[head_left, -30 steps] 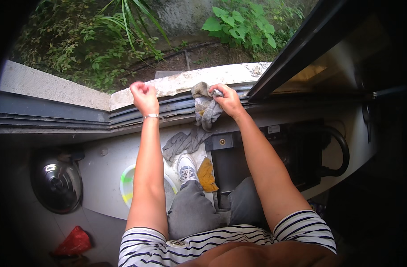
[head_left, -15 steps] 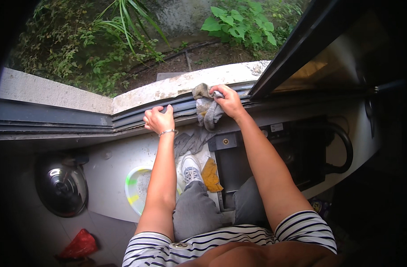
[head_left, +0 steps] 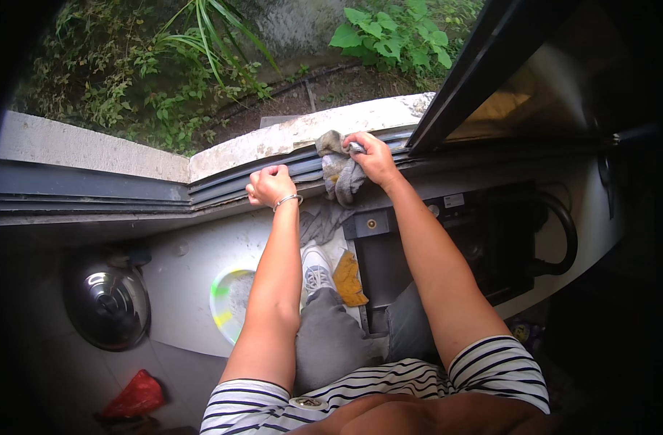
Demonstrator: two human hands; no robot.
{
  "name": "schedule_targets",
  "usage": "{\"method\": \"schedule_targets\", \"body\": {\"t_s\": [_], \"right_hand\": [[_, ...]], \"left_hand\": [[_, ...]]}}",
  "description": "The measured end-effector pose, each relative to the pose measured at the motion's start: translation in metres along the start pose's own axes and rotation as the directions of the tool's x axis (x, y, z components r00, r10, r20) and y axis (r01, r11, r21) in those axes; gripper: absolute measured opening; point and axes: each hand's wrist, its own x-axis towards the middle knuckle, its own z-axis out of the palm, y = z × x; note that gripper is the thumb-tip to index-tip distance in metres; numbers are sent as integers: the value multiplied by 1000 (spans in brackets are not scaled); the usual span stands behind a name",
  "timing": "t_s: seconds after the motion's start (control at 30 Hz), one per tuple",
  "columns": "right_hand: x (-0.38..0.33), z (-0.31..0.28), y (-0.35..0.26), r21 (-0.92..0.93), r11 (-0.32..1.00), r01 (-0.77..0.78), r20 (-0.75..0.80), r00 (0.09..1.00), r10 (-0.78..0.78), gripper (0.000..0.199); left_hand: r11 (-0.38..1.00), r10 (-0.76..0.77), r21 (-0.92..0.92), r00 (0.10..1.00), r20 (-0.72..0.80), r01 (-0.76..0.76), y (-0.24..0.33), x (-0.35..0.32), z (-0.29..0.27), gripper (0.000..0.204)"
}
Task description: The person wipes the interior window frame and sill of a vehicle using a grey cloth. They repeatedly rub the rubber seal and the metal frame, moving the cloth back and forth along the length of the window opening. The person adjusts the cloth in their hands to continue wiping different sections of the frame.
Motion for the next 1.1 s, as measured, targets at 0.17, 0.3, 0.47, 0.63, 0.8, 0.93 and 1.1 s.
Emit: {"method": "schedule_targets", "body": {"t_s": [0.17,0.3,0.47,0.63,0.8,0.93,1.1], "right_hand": [[-1,-2,1,-3,1000,-29,19,999,29,22],[2,-2,-2,-72,996,44,31,999,-42,22],[-1,-4,5,-158,985,67,35,997,-63,23],[0,-3,0,-123,988,88,24,996,-86,26],[0,1,-1,-137,987,89,15,996,-88,25],[1,-1,1,-108,992,62,3,998,-62,24],[3,0,0,-117,991,61,-13,998,-63,24]], "left_hand": [[775,-17,-622,988,155,111,-8,39,-10,12],[703,350,-679,934,70,-212,34,96,-20,41],[910,415,-208,815,406,-360,23,79,-54,21],[903,224,256,888,402,-344,11,27,-57,47],[913,-7,382,932,362,-142,33,25,-45,52],[871,-12,454,917,399,-186,39,28,-37,29],[886,8,427,927,375,-180,26,41,-24,18]]}}
